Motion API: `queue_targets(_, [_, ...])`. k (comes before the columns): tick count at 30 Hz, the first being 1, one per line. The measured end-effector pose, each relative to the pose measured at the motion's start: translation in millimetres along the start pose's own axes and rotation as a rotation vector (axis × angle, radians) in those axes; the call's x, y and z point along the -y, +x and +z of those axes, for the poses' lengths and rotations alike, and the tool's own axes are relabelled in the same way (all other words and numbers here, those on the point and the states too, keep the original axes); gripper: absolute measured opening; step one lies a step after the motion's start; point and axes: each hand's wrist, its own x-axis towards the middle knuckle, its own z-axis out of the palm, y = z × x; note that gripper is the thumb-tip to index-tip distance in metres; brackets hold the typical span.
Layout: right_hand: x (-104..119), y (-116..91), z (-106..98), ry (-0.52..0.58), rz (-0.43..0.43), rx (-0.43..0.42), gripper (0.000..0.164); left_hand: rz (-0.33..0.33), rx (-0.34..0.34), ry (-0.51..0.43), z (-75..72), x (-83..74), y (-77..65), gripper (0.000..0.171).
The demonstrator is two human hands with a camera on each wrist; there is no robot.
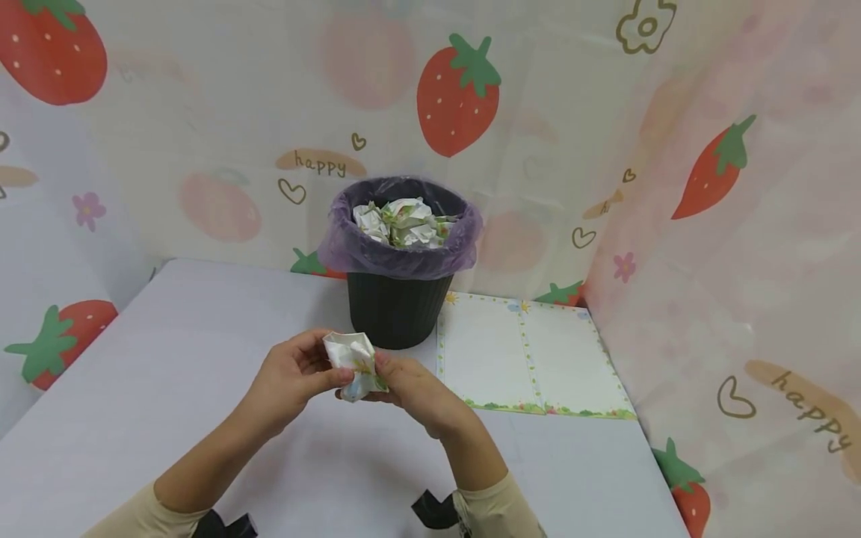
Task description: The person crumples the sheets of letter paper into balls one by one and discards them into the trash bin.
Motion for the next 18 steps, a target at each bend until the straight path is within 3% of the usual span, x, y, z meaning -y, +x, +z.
queue_targets(7, [-8.0,2.8,-0.4,0.133,-0.058,0.054,0.077,0.103,0.039,0.023,-0.5,6.7,1.4,0.045])
queue_targets(12, [-16.4,8.2,7.3,0.217,-0.054,0.081,0.056,0.175,0.025,0.096,2.8,12.6,0.1,0.039])
queue_targets(15, [-17.2,8.4,10.4,0.217,-0.096,0.046,0.057,0.248,0.027,0.151,3.4,12.0,-0.2,0.044])
queue_targets(18, [-14.3,6.6,12.2,0.143,-0.15,-0.066,0.065,0.325,0.04,0.23,6.1,8.3,-2.1,0.06])
